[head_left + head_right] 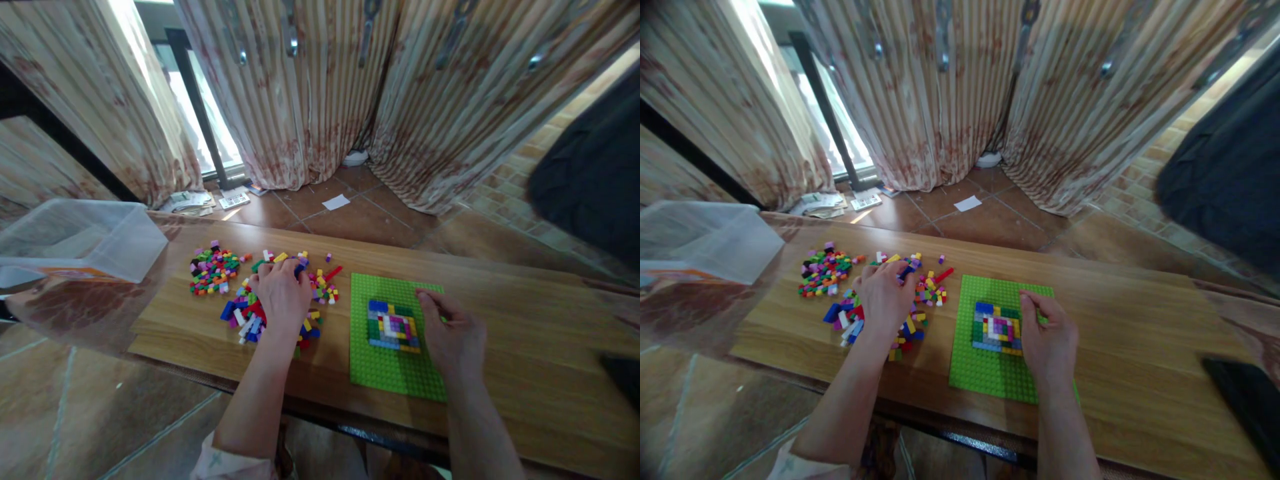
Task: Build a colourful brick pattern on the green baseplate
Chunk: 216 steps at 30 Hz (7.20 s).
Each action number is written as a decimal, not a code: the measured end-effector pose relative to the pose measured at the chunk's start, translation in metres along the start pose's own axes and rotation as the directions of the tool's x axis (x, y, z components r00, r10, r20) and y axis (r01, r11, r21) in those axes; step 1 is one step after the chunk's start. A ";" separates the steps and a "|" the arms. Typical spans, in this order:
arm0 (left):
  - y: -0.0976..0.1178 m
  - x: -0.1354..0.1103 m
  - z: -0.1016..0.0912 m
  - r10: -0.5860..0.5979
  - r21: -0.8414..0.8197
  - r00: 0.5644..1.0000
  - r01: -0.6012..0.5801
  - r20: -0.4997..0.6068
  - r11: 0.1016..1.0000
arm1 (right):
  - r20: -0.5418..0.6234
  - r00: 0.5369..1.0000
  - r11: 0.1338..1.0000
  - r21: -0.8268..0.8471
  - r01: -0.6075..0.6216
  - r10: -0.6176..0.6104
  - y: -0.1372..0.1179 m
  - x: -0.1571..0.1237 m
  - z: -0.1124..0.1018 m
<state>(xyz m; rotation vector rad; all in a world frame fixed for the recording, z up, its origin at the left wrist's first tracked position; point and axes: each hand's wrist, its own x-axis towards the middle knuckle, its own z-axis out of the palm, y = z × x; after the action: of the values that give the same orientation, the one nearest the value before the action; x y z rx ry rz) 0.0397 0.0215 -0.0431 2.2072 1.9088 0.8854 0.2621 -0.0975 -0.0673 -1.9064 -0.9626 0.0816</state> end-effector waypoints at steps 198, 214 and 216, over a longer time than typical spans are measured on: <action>0.060 -0.057 0.031 0.557 -0.553 0.771 -0.331 0.309 0.765 | 0.126 0.982 0.971 0.175 -0.165 0.144 0.003 -0.002 0.006; 0.033 -0.021 0.008 0.058 -0.858 0.992 0.064 0.109 0.509 | -0.200 0.958 0.918 0.377 -0.119 0.206 -0.008 0.002 -0.005; 0.028 -0.014 0.003 -0.044 -0.895 0.993 0.119 0.111 0.430 | -0.211 0.959 0.922 0.375 -0.101 0.191 -0.011 0.001 -0.003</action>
<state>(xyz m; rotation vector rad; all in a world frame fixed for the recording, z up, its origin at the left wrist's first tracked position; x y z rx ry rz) 0.0649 0.0030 -0.0388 1.3951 1.0031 1.3530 0.2572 -0.0966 -0.0566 -1.5988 -0.5890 0.1021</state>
